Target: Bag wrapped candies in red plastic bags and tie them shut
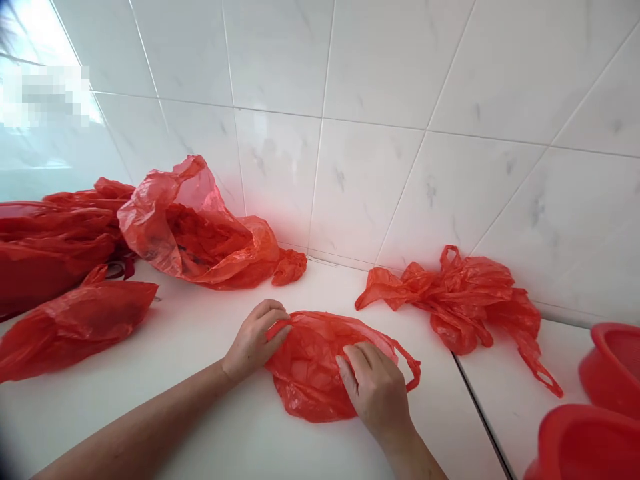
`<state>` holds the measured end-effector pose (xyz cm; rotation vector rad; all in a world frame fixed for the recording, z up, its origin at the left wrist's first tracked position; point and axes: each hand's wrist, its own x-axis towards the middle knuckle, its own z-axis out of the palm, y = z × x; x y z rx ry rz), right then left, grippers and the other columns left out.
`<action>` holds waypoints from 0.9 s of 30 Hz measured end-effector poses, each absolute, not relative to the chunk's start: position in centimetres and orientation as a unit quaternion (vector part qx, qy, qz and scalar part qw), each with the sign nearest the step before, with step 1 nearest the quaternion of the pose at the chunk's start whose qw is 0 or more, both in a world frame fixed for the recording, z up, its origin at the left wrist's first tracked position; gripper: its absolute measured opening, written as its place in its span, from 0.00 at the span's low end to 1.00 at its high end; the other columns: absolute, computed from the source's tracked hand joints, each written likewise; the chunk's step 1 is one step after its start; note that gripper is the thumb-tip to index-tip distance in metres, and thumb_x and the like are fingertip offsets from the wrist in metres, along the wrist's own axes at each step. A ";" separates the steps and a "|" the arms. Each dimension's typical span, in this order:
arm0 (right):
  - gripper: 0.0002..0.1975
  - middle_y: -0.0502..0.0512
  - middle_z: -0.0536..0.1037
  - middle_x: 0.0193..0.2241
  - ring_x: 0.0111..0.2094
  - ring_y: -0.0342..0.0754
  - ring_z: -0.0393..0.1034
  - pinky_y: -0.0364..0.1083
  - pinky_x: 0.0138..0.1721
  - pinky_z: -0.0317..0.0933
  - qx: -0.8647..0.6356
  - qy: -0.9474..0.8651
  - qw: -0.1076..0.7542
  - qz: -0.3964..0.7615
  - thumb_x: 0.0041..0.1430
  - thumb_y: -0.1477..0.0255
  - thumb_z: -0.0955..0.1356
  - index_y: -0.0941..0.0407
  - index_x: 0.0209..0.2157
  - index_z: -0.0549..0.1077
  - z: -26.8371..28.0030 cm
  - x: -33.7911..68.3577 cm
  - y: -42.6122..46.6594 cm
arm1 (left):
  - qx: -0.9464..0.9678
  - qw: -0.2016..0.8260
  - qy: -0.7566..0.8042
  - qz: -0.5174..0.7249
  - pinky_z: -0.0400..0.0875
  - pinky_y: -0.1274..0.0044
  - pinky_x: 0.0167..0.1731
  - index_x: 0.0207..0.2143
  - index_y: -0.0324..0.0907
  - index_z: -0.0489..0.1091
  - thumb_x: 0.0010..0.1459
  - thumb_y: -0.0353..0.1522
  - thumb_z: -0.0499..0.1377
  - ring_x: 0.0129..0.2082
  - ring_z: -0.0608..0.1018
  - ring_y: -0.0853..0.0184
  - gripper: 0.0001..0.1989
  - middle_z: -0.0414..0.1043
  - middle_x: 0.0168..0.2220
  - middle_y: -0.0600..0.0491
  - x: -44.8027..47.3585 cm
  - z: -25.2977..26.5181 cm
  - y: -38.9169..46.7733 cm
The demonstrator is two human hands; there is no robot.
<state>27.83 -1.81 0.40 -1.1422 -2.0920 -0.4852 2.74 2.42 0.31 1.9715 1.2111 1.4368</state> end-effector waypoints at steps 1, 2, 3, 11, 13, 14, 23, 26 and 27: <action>0.06 0.57 0.77 0.30 0.34 0.47 0.71 0.45 0.36 0.64 -0.432 -0.813 0.343 -0.186 0.61 0.76 0.64 0.59 0.35 0.74 0.5 27.7 -1.9 | 0.689 0.220 0.448 0.525 0.65 0.73 0.43 0.34 0.46 0.74 0.52 0.31 0.60 0.39 0.72 0.62 0.06 0.70 0.38 0.49 2.8 0.1 2.6; 0.06 0.57 0.76 0.30 0.33 0.47 0.71 0.45 0.36 0.64 -0.426 -0.820 0.337 -0.181 0.61 0.76 0.64 0.59 0.34 0.74 0.5 27.6 -1.9 | 0.675 0.228 0.461 0.529 0.65 0.74 0.43 0.35 0.46 0.74 0.52 0.32 0.60 0.39 0.72 0.62 0.06 0.70 0.38 0.49 2.7 -0.1 2.7; 0.07 0.56 0.76 0.29 0.32 0.47 0.71 0.45 0.35 0.64 -0.426 -0.824 0.332 -0.174 0.61 0.76 0.64 0.59 0.34 0.74 0.5 27.5 -1.9 | 0.663 0.233 0.475 0.529 0.66 0.74 0.42 0.36 0.45 0.73 0.53 0.32 0.60 0.38 0.72 0.63 0.07 0.70 0.38 0.50 2.7 -0.4 2.9; 0.10 0.53 0.72 0.24 0.27 0.44 0.66 0.44 0.30 0.61 -0.443 -0.811 0.370 -0.093 0.63 0.75 0.62 0.58 0.31 0.73 0.3 25.5 -1.4 | 0.611 0.294 0.550 0.488 0.68 0.74 0.38 0.46 0.45 0.67 0.52 0.39 0.59 0.37 0.72 0.64 0.19 0.70 0.39 0.52 2.2 -1.5 4.1; 0.10 0.52 0.71 0.24 0.26 0.44 0.65 0.44 0.28 0.60 -0.444 -0.809 0.375 -0.093 0.62 0.75 0.62 0.57 0.31 0.73 0.1 24.9 -1.5 | 0.619 0.303 0.560 0.459 0.68 0.72 0.39 0.47 0.46 0.66 0.52 0.39 0.58 0.36 0.73 0.64 0.19 0.71 0.39 0.53 2.1 -1.3 4.1; 0.09 0.51 0.71 0.23 0.25 0.43 0.65 0.43 0.27 0.60 -0.448 -0.806 0.375 -0.094 0.62 0.75 0.62 0.57 0.30 0.73 0.1 24.7 -1.6 | 0.624 0.302 0.569 0.443 0.68 0.72 0.40 0.47 0.46 0.66 0.52 0.39 0.57 0.37 0.73 0.64 0.19 0.71 0.39 0.53 2.1 -1.3 4.1; 0.09 0.59 0.72 0.40 0.40 0.48 0.69 0.47 0.38 0.67 -0.471 -0.770 0.417 -0.108 0.60 0.76 0.63 0.56 0.41 0.71 1.9 25.8 -6.5 | 0.624 0.296 0.601 0.403 0.69 0.74 0.36 0.42 0.45 0.67 0.53 0.37 0.53 0.34 0.75 0.64 0.14 0.72 0.36 0.54 1.4 -1.8 4.5; 0.10 0.58 0.72 0.42 0.41 0.48 0.70 0.46 0.40 0.67 -0.528 -0.738 0.400 -0.127 0.61 0.75 0.63 0.53 0.42 0.72 2.1 29.6 -10.7 | 0.598 0.307 0.608 0.423 0.69 0.74 0.34 0.42 0.44 0.68 0.52 0.40 0.54 0.34 0.76 0.63 0.16 0.73 0.36 0.52 1.1 -1.7 4.8; 0.10 0.58 0.72 0.42 0.41 0.48 0.70 0.46 0.40 0.67 -0.555 -0.718 0.394 -0.145 0.61 0.74 0.63 0.52 0.42 0.72 2.2 31.3 -12.2 | 0.592 0.309 0.610 0.427 0.69 0.74 0.34 0.42 0.44 0.68 0.51 0.40 0.54 0.34 0.76 0.63 0.17 0.73 0.36 0.52 1.1 -1.7 4.9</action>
